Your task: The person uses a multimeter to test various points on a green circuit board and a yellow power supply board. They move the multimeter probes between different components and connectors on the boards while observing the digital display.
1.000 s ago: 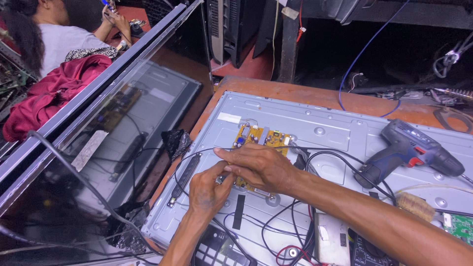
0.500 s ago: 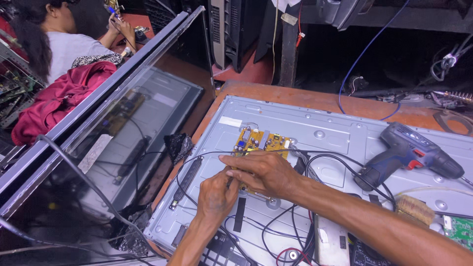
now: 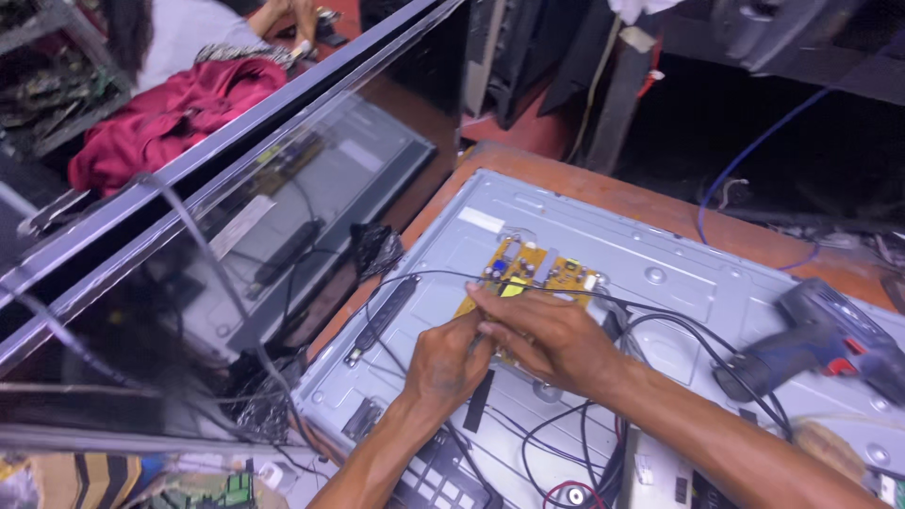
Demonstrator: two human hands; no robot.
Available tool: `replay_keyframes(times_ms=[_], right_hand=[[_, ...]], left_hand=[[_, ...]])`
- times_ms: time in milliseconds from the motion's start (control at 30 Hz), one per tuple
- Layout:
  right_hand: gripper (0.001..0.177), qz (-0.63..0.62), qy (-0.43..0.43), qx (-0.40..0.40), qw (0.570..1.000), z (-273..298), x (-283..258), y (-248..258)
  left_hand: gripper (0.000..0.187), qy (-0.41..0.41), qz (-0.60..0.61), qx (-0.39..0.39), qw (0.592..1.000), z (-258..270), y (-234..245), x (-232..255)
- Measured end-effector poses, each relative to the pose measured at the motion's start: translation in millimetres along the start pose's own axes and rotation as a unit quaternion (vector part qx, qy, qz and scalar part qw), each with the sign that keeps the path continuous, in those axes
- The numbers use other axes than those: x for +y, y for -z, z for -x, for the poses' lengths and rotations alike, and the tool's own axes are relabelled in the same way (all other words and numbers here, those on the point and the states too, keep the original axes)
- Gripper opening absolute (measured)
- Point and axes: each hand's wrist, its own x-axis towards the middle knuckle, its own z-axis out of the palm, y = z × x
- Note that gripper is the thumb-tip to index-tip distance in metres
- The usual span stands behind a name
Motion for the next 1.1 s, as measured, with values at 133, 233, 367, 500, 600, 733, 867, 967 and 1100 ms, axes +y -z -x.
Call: replay_keyframes(times_ms=[133,233,367,500,600,733,867,967,1100], right_hand=[[0.038,0.05,-0.002,0.013,0.999,0.7,13.5,-8.8],[0.036,0.061,-0.007,0.03,0.998,-1.4,10.7,-9.7],[0.035,0.069,-0.022,0.028,0.997,-6.9,3.2,-6.9],[0.039,0.061,-0.032,0.012,0.998,-15.4,-17.2,3.7],[0.041,0.052,-0.024,0.021,0.998,-16.0,-34.5,15.7],[0.039,0.057,0.007,0.048,0.997,-15.8,-55.1,32.7],[0.037,0.121,0.053,0.03,0.991,7.9,-53.3,48.1],[0.04,0.168,0.078,-0.013,0.983,36.8,-58.6,59.7],[0.038,0.21,0.093,-0.024,0.973,63.0,-74.8,76.7]], left_hand=[[0.025,0.0,0.006,0.012,1.0,-10.3,8.2,8.1],[0.024,0.002,0.02,0.004,1.0,-11.9,11.5,9.9],[0.024,0.008,0.016,-0.002,1.0,-14.7,9.8,7.7],[0.023,0.013,0.034,-0.027,0.999,-13.5,10.9,6.6],[0.021,-0.009,0.027,-0.022,0.999,-17.7,17.8,22.1],[0.017,-0.029,0.031,-0.001,0.999,-18.1,23.9,44.8],[0.011,-0.021,0.033,-0.069,0.997,-10.2,24.0,62.4],[0.011,-0.014,0.037,-0.138,0.99,1.0,32.0,84.7],[0.03,-0.035,0.036,-0.211,0.976,1.2,47.6,120.6]])
